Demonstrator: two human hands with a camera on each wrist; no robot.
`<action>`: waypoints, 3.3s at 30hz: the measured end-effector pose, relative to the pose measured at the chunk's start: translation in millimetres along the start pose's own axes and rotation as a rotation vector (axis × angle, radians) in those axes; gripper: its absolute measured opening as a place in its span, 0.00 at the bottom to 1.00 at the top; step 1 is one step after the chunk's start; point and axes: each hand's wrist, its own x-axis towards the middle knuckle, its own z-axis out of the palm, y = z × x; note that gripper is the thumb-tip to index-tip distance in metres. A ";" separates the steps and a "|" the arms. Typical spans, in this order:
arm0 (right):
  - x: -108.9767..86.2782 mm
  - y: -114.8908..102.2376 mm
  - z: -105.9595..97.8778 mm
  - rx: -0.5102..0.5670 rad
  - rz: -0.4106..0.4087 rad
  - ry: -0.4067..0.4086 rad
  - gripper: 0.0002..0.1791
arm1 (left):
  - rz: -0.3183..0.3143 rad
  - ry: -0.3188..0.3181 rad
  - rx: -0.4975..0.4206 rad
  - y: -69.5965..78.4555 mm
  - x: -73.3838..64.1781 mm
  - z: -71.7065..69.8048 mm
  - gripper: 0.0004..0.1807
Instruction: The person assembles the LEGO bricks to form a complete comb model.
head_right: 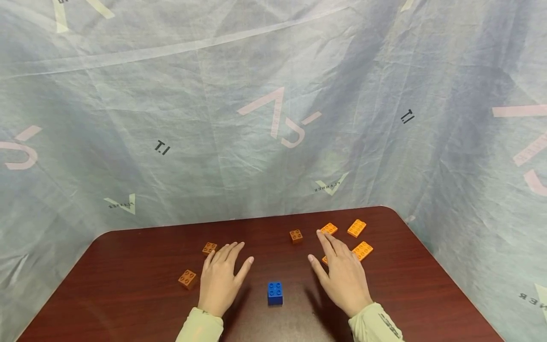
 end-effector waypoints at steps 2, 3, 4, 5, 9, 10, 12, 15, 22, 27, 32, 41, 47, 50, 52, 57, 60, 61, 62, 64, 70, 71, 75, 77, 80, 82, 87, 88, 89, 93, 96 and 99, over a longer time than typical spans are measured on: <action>-0.1 1.0 -1.3 -0.001 0.008 0.004 0.34 | -0.007 -0.009 -0.010 1.2 -0.9 1.2 0.27; -0.3 1.5 -2.0 -0.003 0.011 0.005 0.34 | -0.011 -0.014 -0.015 1.9 -1.5 1.8 0.27; -0.6 2.1 -2.5 -0.004 0.012 0.008 0.34 | -0.014 -0.019 -0.017 2.6 -1.9 2.5 0.28; -1.0 2.9 -2.9 -0.006 0.014 0.009 0.34 | -0.016 -0.021 -0.018 3.2 -2.4 3.1 0.28; -2.6 6.1 -4.6 -0.013 0.026 0.015 0.34 | -0.017 -0.016 -0.020 5.4 -4.4 5.4 0.29; -3.1 7.0 -4.8 -0.013 0.029 0.017 0.34 | -0.016 -0.015 -0.021 5.7 -4.9 5.9 0.30; -3.8 9.0 -5.1 -0.011 0.034 0.025 0.34 | -0.010 -0.012 -0.030 6.3 -6.0 7.1 0.31; -5.0 11.9 -5.9 -0.003 0.045 0.034 0.33 | 0.008 -0.012 -0.043 7.0 -7.8 8.6 0.33; -9.5 19.4 -8.8 -0.008 0.059 0.024 0.33 | 0.007 -0.030 -0.089 7.8 -10.9 10.3 0.37; -13.7 25.3 -11.1 -0.020 0.068 0.005 0.33 | -0.008 -0.091 -0.130 8.5 -12.0 12.6 0.40; -17.0 31.1 -10.6 -0.037 0.066 0.013 0.31 | -0.016 -0.170 -0.164 11.3 -13.4 14.7 0.42; -18.2 36.9 -7.5 -0.065 0.084 -0.048 0.32 | 0.053 -0.266 -0.169 13.8 -16.3 19.8 0.45; -18.0 39.3 -3.5 -0.082 0.110 -0.102 0.34 | 0.083 -0.322 -0.157 14.1 -18.5 22.9 0.47; -18.3 39.6 -2.2 -0.092 0.123 -0.112 0.35 | 0.090 -0.342 -0.143 14.4 -18.9 23.9 0.47; -18.0 39.9 -1.8 -0.097 0.130 -0.118 0.35 | 0.098 -0.351 -0.132 14.9 -18.7 24.3 0.46; -17.2 40.6 -1.0 -0.096 0.139 -0.150 0.37 | 0.124 -0.366 -0.101 16.2 -18.0 25.0 0.43; -17.2 41.0 -0.1 -0.095 0.138 -0.162 0.37 | 0.137 -0.377 -0.100 16.4 -17.3 24.4 0.39; -17.4 41.1 0.2 -0.096 0.137 -0.163 0.37 | 0.141 -0.380 -0.100 16.5 -17.0 24.2 0.38; -17.5 41.3 0.7 -0.097 0.135 -0.163 0.37 | 0.147 -0.382 -0.098 16.5 -16.7 23.9 0.37; -17.4 41.5 1.4 -0.097 0.137 -0.173 0.37 | 0.153 -0.387 -0.096 16.6 -16.1 23.3 0.35; -17.8 42.6 2.8 -0.090 0.170 -0.265 0.35 | 0.143 -0.416 -0.102 16.6 -15.4 24.2 0.31; -18.1 42.9 3.2 -0.090 0.174 -0.277 0.35 | 0.141 -0.423 -0.105 16.4 -15.2 24.6 0.31; -18.7 43.8 5.2 -0.091 0.173 -0.297 0.34 | 0.139 -0.447 -0.113 15.5 -14.4 24.8 0.28; -18.6 44.4 6.0 -0.086 0.172 -0.301 0.33 | 0.141 -0.451 -0.118 15.2 -14.0 24.5 0.26; -18.7 45.3 7.2 -0.072 0.169 -0.311 0.32 | 0.141 -0.455 -0.122 14.7 -13.6 24.1 0.25; -18.7 45.8 7.9 -0.065 0.167 -0.322 0.32 | 0.140 -0.457 -0.117 14.3 -13.2 23.5 0.25; -17.8 46.0 9.1 -0.058 0.176 -0.346 0.32 | 0.126 -0.470 -0.103 13.3 -12.6 22.8 0.25; -17.5 46.0 9.1 -0.058 0.179 -0.348 0.33 | 0.122 -0.473 -0.101 13.3 -12.6 22.5 0.25; -17.2 46.1 9.1 -0.058 0.182 -0.350 0.33 | 0.118 -0.475 -0.100 13.0 -12.5 22.6 0.25; -16.5 46.1 9.3 -0.060 0.184 -0.353 0.32 | 0.112 -0.474 -0.096 11.5 -11.8 21.4 0.25; -16.6 46.3 9.8 -0.062 0.178 -0.350 0.30 | 0.115 -0.468 -0.092 9.7 -11.4 19.9 0.24; -16.4 46.4 10.7 -0.053 0.175 -0.352 0.27 | 0.116 -0.464 -0.086 7.1 -11.2 19.6 0.24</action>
